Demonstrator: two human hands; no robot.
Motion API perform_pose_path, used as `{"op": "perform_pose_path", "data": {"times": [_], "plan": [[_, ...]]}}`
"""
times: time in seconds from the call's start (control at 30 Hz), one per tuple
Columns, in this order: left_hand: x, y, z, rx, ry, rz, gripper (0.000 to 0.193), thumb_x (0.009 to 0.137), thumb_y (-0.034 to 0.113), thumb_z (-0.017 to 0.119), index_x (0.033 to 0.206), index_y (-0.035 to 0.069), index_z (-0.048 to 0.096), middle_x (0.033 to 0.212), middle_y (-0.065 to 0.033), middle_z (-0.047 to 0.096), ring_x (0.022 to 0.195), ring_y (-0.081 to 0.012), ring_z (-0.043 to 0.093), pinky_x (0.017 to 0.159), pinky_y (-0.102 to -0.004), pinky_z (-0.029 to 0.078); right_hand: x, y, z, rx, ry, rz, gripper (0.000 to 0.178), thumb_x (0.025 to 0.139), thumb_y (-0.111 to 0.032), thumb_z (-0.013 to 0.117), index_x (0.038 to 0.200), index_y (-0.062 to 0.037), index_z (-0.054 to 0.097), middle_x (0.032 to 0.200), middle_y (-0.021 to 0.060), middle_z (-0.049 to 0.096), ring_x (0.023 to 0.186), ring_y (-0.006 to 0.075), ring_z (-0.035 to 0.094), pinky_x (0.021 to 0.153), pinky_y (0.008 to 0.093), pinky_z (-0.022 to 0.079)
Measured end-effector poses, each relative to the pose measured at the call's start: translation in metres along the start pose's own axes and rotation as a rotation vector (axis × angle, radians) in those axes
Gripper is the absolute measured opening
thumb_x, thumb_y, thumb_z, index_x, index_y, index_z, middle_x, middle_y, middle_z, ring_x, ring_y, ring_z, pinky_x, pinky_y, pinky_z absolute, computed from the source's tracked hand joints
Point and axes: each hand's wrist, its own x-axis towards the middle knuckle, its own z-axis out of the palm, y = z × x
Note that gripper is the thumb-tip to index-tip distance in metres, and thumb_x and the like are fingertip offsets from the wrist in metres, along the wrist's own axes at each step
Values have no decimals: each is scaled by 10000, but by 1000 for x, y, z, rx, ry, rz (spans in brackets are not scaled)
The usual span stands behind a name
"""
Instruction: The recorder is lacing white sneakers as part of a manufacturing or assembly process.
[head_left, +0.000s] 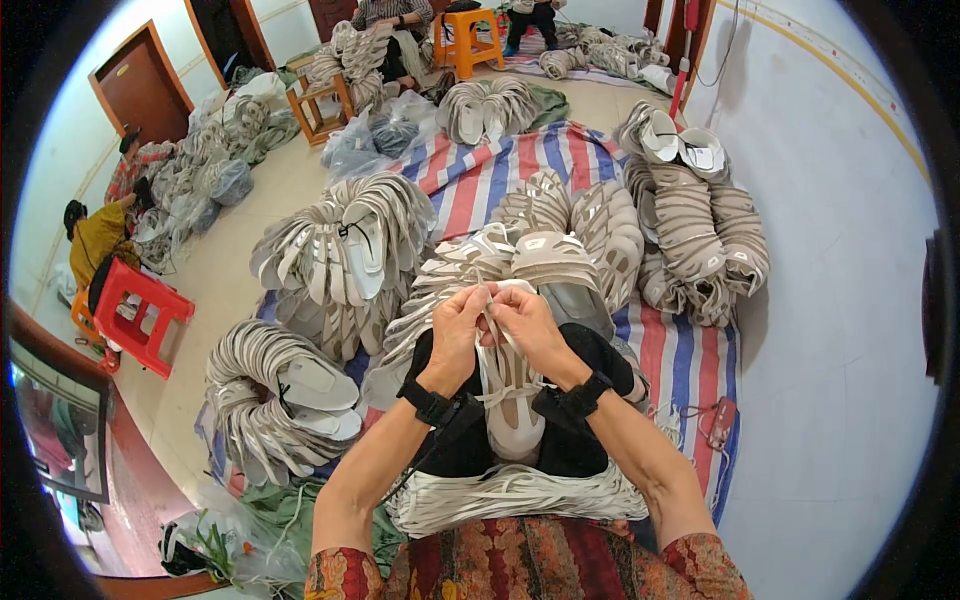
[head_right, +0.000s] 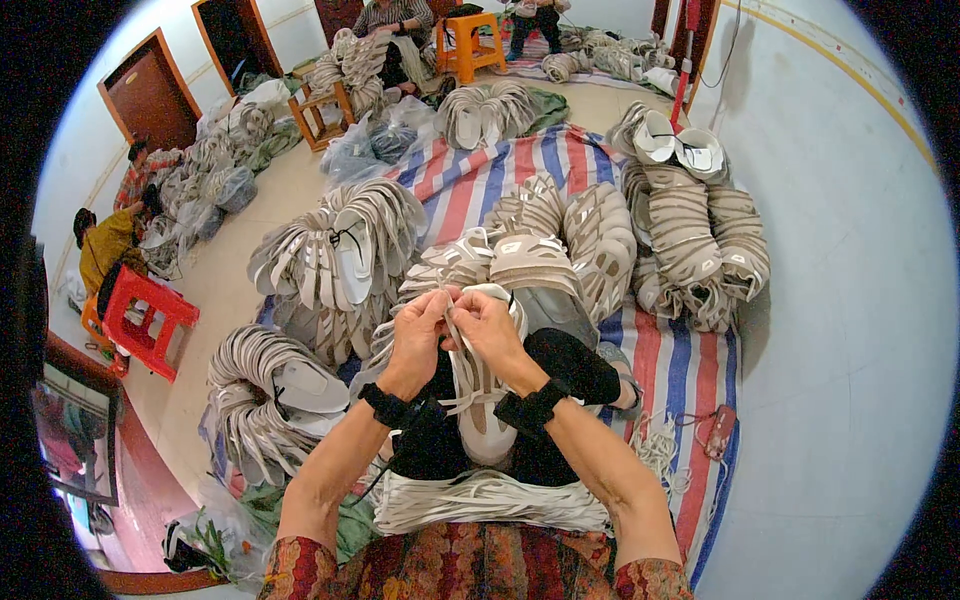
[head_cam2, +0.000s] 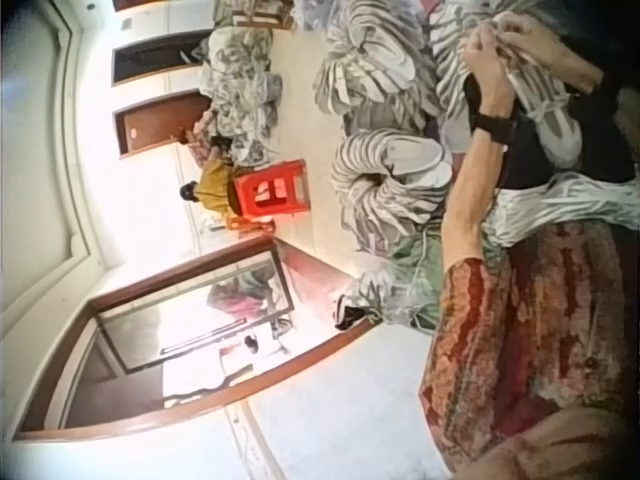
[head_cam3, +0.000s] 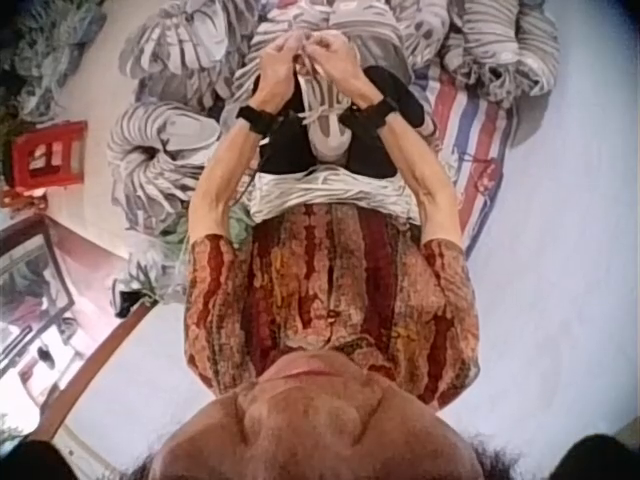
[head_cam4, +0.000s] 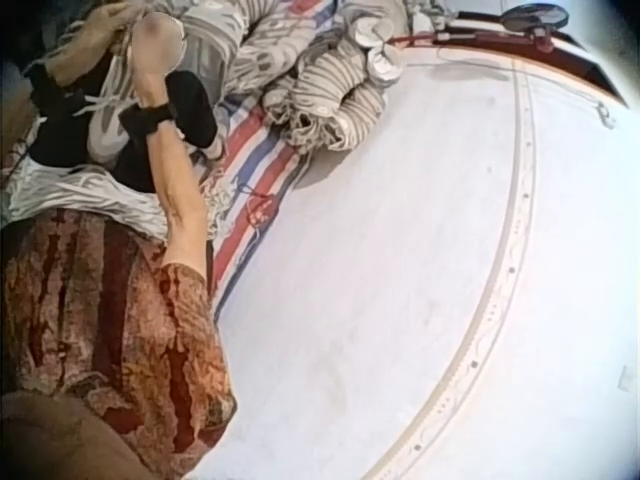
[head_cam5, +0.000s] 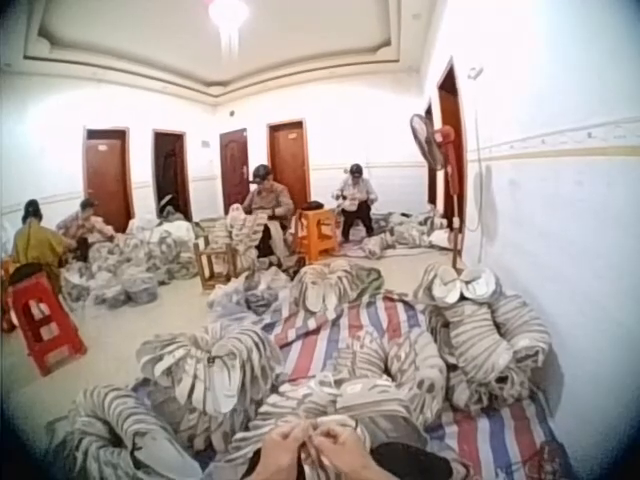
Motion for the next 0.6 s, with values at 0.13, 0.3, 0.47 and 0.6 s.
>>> {"op": "perform_pose_path", "data": {"times": [0.13,0.3,0.47,0.6], "plan": [[-2,-3,-2,-25,53,25,251,892,247,513,929,12,593,715,-3,560,542,-54,474,449,-190,376,-6,-3,5,8,-49,56,153,892,-151,501,875,-6,546,746,41,582,593,94,556,571,203,460],[-3,5,-1,-3,92,11,214,885,204,503,859,12,593,686,3,531,558,-52,435,480,-194,360,-26,11,-3,72,-162,198,244,906,-231,498,935,2,562,750,30,590,634,66,545,592,186,441],[-5,8,-7,36,66,57,245,868,247,543,898,8,590,769,-2,579,676,-78,504,648,-224,406,-32,23,-6,33,-221,240,251,909,-246,481,903,-10,568,722,20,578,630,75,541,578,191,433],[-37,8,7,994,145,686,177,808,144,551,942,32,582,940,-84,568,838,-209,543,756,-332,420,-27,25,-27,84,-205,328,237,908,-236,482,890,-17,571,697,18,560,622,69,527,551,197,425]]}}
